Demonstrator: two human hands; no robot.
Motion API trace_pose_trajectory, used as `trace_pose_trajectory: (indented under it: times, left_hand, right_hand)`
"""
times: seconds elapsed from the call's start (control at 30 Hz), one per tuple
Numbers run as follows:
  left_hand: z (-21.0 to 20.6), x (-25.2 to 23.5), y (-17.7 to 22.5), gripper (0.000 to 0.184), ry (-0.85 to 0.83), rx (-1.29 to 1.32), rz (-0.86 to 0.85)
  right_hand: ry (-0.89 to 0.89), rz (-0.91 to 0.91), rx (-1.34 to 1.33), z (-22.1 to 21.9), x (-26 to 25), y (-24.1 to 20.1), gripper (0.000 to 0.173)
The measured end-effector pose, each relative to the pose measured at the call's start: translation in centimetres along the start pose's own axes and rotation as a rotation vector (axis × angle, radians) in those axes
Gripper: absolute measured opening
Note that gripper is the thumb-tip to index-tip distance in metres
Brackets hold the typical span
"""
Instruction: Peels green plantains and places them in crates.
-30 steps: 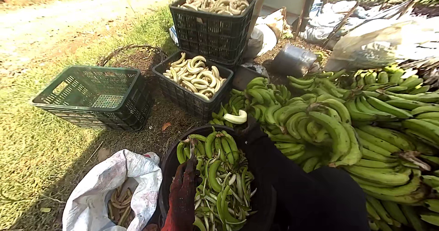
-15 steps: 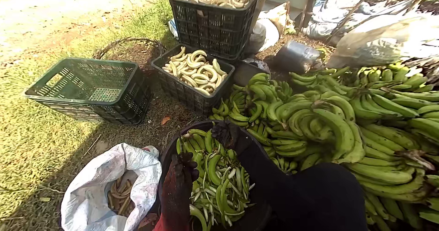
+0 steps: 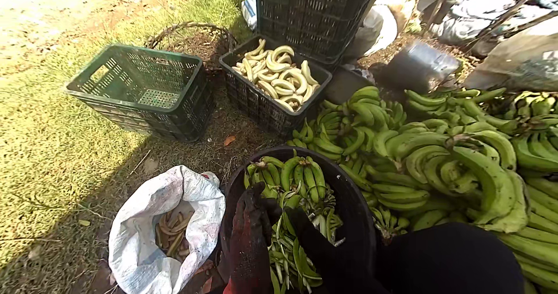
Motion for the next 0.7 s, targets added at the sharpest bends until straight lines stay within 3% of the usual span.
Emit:
trace_pose_trajectory:
  times: [0.07,0.13,0.23,0.3,0.33,0.43,0.53,0.6,0.63,0.7]
  left_hand:
    - [-0.5,0.1,-0.2,0.052,-0.047,0.021,0.025]
    - [-0.8,0.2,-0.2,0.050,-0.088,0.046,0.043]
    - [-1.2,0.2,-0.3,0.048,-0.097,0.021,0.087]
    - [-1.5,0.3,-0.4,0.048,-0.097,0.019,0.087]
    - [-1.7,0.4,-0.4,0.048,-0.104,0.030,0.081]
    - [-2.2,0.3,-0.8,0.049,-0.121,0.039,0.022]
    - [-2.5,0.4,-1.3,0.049,-0.117,-0.042,-0.006]
    - [-2.8,0.6,-2.2,0.049,-0.118,-0.116,0.045]
    - [-3.0,0.7,-2.8,0.048,-0.133,-0.146,0.070]
    - [-3.4,0.9,-4.4,0.047,-0.180,-0.220,0.124]
  right_hand:
    - [-0.025,-0.089,0.003,1.5,5.8,-3.8,0.049]
    - [0.030,-0.134,0.079,2.0,7.7,-5.9,0.046]
    - [0.040,-0.149,0.040,1.3,4.8,-4.9,0.051]
    - [0.106,0.024,0.004,0.0,1.1,-1.7,0.057]
    - [0.268,0.179,-0.034,-1.1,-2.3,1.1,0.057]
    - [-0.031,0.178,-0.045,0.0,-8.0,5.4,0.055]
    - [-0.350,0.272,-0.590,3.2,-7.9,6.7,0.045]
    - [-0.697,0.330,-0.989,5.8,-4.8,4.9,0.055]
    - [-0.778,0.381,-1.044,7.3,-3.1,3.7,0.062]
    - [-0.653,0.503,-0.922,10.4,-0.6,2.1,0.063]
Point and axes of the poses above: each hand's wrist, its own x-axis away from the middle knuckle, its own z-axis out of the back of the hand, y = z × x, the point moved 6 cm from there along -x, towards the middle knuckle, and after that the axes turned 1 degree about -z, right-handed, at the moved point
